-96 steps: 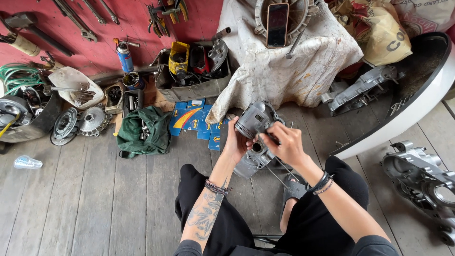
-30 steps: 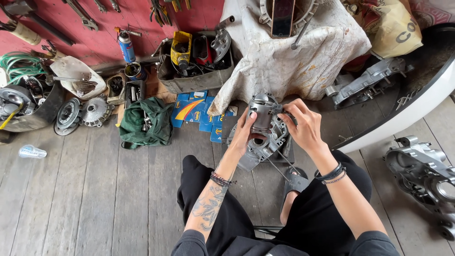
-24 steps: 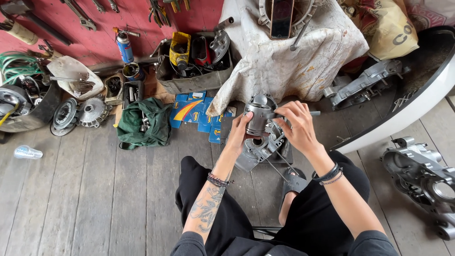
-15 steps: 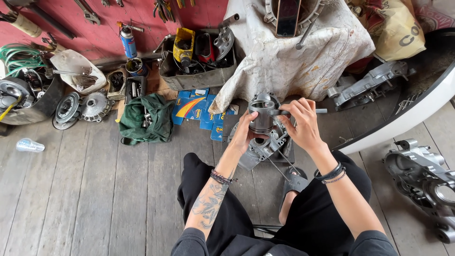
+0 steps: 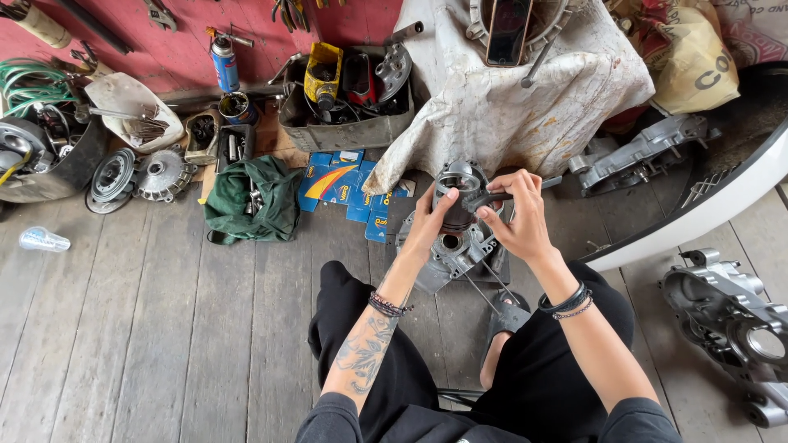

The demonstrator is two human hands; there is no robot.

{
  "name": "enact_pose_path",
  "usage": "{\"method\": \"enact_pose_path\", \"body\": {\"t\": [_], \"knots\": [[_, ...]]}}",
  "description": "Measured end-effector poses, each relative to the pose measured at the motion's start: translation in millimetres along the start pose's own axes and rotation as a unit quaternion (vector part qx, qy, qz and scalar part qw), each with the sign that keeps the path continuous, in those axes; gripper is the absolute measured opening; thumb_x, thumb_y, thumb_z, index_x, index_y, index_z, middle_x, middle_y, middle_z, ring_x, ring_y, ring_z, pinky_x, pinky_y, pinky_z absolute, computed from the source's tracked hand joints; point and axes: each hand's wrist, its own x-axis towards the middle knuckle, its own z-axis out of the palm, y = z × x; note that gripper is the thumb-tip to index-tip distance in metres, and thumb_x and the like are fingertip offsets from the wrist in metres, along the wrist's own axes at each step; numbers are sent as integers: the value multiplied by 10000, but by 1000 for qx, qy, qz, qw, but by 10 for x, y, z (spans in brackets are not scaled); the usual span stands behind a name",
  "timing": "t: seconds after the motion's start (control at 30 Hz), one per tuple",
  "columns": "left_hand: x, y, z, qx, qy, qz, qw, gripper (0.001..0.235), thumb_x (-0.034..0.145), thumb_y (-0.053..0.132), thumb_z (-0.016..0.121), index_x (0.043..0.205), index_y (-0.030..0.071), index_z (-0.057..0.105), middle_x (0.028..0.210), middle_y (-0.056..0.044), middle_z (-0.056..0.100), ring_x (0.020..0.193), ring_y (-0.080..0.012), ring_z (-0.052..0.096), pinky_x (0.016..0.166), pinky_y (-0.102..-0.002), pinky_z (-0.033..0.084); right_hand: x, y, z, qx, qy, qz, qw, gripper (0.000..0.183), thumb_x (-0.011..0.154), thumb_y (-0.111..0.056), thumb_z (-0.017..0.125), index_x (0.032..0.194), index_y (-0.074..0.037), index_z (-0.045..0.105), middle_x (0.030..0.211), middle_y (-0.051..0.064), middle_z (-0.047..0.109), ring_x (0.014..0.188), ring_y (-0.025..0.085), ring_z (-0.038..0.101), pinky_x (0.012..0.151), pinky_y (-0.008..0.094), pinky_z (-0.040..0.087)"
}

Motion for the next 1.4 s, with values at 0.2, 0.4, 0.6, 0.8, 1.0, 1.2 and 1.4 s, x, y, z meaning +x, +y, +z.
{"method": "enact_pose_path", "body": {"t": [0.2, 0.4, 0.6, 0.8, 1.0, 1.2, 1.4], "knots": [[48, -134, -57, 11, 16, 29, 999, 482, 911, 439, 762, 1223, 87, 657, 938, -183, 663, 748, -336, 732, 517, -442, 649, 59, 72, -28, 15, 9, 0, 1000, 494, 913, -526, 770, 1039, -73, 616, 688, 24, 557, 806, 245, 546, 954, 401, 368], [-214, 172, 216, -54, 78, -63, 994, 902, 842, 522, 803, 1438, -36, 420, 1267, -297, 474, 1061, -421, 626, 778, -585, 607, 45, 113, -35, 41, 5, 25, 999, 415, 918, -484, 783, 992, -104, 632, 646, 9, 517, 751, 227, 524, 943, 383, 367], [-212, 129, 81, -43, 78, -79, 993, 1050, 833, 615, 773, 1496, -56, 311, 1357, -299, 387, 1268, -411, 489, 1090, -610, 416, 64, 209, -89, 23, 11, 28, 999, 361, 901, -404, 826, 982, -106, 638, 657, 17, 522, 753, 234, 534, 938, 380, 367], [-347, 443, 263, 7, 75, -78, 994, 1068, 798, 649, 769, 1501, -25, 332, 1447, -252, 330, 1325, -421, 464, 1123, -583, 395, 82, -35, -3, 35, 1, 21, 999, 400, 881, -463, 820, 974, -115, 645, 647, -1, 516, 742, 215, 530, 940, 372, 373], [-278, 275, 114, -1, 79, -86, 993, 1125, 822, 674, 732, 1537, -56, 261, 1492, -309, 283, 1371, -478, 401, 1154, -601, 342, 144, 39, -33, 29, -3, 31, 999, 357, 889, -388, 840, 979, -104, 643, 639, 16, 519, 729, 240, 544, 912, 381, 387], [-12, -90, -23, -75, 83, -59, 992, 951, 867, 562, 760, 1453, -72, 363, 1221, -294, 493, 972, -410, 666, 692, -543, 617, 169, 10, -50, 30, 8, 46, 998, 350, 879, -365, 863, 961, -108, 640, 618, 6, 505, 721, 222, 525, 931, 364, 383], [-180, 104, 77, -36, 82, -70, 993, 1095, 811, 666, 747, 1494, -57, 287, 1331, -345, 463, 1223, -433, 558, 1076, -578, 435, 232, 70, -133, 11, 23, 51, 998, 335, 908, -359, 860, 963, -113, 639, 630, 13, 514, 737, 223, 530, 936, 358, 378]]}}
